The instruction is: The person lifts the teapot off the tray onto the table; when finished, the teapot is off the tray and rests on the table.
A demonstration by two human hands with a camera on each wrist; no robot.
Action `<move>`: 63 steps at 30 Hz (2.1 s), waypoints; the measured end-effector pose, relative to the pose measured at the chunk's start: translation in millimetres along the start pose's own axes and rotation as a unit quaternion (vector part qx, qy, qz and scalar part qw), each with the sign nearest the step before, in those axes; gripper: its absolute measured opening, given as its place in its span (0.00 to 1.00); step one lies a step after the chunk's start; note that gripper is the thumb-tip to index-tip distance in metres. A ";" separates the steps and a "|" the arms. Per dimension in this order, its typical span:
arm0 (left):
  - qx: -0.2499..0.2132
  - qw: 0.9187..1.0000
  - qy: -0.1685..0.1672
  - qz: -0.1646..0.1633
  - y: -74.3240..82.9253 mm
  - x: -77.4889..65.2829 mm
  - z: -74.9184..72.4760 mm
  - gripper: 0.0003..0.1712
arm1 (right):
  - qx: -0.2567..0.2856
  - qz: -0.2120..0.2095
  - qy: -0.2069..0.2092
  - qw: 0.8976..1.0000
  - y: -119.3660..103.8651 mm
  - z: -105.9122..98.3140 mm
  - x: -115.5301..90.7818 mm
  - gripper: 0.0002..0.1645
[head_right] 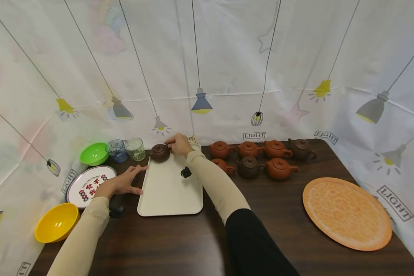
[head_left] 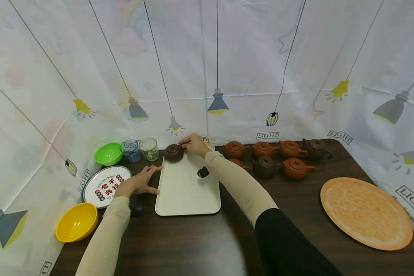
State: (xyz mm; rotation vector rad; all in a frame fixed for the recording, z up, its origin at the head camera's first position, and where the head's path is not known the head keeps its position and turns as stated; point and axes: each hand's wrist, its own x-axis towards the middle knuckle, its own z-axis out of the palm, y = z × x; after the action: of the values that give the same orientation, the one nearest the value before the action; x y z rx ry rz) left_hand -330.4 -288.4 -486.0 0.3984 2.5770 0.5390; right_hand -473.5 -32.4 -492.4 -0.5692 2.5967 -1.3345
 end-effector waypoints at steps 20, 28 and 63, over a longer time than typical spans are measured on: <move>-0.005 1.000 0.017 0.009 -12.2 10.6 9.3 0.63 | -0.010 -0.035 0.029 0.999 -7.0 -8.1 -20.5 0.13; -0.005 1.000 0.015 0.003 -6.1 6.2 4.6 0.64 | 0.037 -0.053 0.012 0.998 -24.4 -43.0 -42.2 0.15; -0.015 0.999 0.005 0.028 -7.1 4.4 5.5 0.66 | -0.016 0.043 0.084 0.995 50.5 -226.1 -238.6 0.20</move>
State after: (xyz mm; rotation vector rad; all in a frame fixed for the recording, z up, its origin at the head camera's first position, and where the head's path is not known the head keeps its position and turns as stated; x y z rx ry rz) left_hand -332.6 -291.4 -495.3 0.4599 2.5701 0.5998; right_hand -340.0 259.8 -406.8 -0.3597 2.7448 -1.3702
